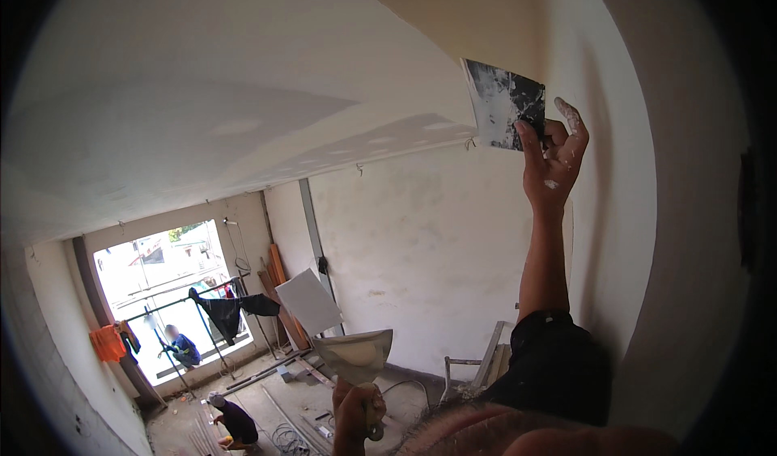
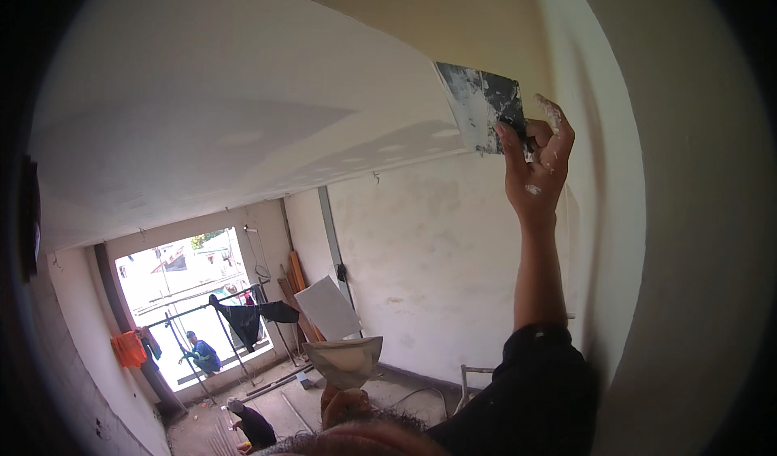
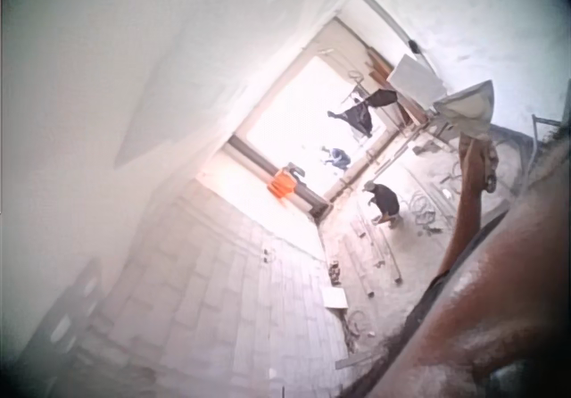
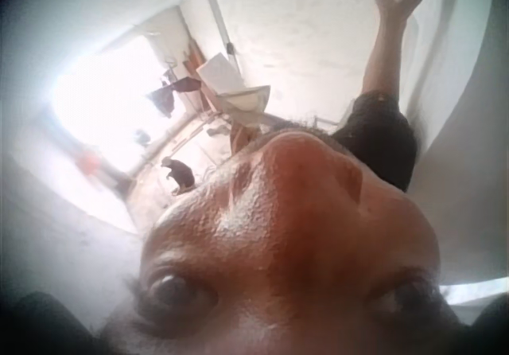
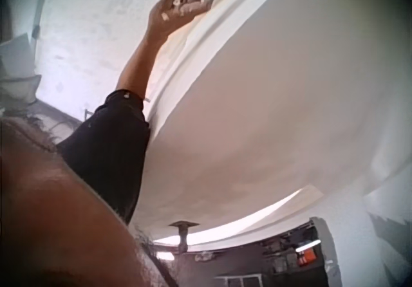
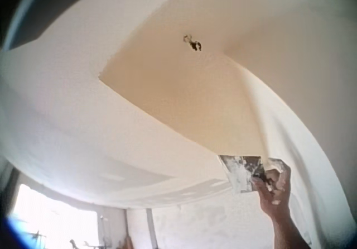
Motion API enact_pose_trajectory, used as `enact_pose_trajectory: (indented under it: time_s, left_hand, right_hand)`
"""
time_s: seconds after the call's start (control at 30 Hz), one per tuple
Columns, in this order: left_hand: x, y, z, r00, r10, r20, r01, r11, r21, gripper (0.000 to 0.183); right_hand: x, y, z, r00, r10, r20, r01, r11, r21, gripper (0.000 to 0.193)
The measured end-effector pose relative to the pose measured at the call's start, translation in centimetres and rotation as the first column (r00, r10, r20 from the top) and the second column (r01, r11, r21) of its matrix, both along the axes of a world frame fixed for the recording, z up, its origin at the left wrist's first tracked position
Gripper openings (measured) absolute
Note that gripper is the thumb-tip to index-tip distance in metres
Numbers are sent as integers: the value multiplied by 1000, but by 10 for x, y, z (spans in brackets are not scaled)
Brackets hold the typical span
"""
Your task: The person applies plaster to a ceiling using a hawk and a trowel. They repeatedly scoop plaster from the hawk and smooth it onto the ceiling surface in a continuous motion.
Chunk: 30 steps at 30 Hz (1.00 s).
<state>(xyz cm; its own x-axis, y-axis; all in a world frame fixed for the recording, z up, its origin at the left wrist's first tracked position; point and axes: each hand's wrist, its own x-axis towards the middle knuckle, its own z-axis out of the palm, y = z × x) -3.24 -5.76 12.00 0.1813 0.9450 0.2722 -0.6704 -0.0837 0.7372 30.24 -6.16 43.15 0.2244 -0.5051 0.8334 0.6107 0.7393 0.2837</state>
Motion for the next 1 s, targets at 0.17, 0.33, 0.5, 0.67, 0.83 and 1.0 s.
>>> enact_pose_trajectory:
  time_s: [0.17, 0.33, 0.5, 0.67, 0.83, 1.0]
  left_hand:
    - [1, -1, -7, 996, -14, -91, 8, 997, -75, 51]
    - [3, -7, -3, 994, 0, -105, -8, 997, -81, 48]
    - [6, -11, -6, 994, 25, -107, -33, 997, -68, 46]
    - [8, -14, -10, 992, 40, -122, -49, 996, -71, 46]
    - [8, -16, -14, 990, 56, -128, -65, 996, -69, 45]
    - [9, -22, -7, 986, 77, -146, -87, 994, -63, 44]
  right_hand:
    - [11, 2, 85, 919, -387, -80, 394, 883, 254, 31]
    - [-11, -10, 147, 947, -320, -39, 322, 944, 67, 20]
    - [-18, 2, 201, 923, -383, 18, 362, 885, 294, 24]
    - [-14, 10, 219, 908, -418, -28, 407, 866, 291, 21]
    - [-13, 16, 230, 905, -423, -40, 418, 868, 270, 21]
    - [-14, 18, 234, 889, -456, -42, 445, 840, 311, 20]
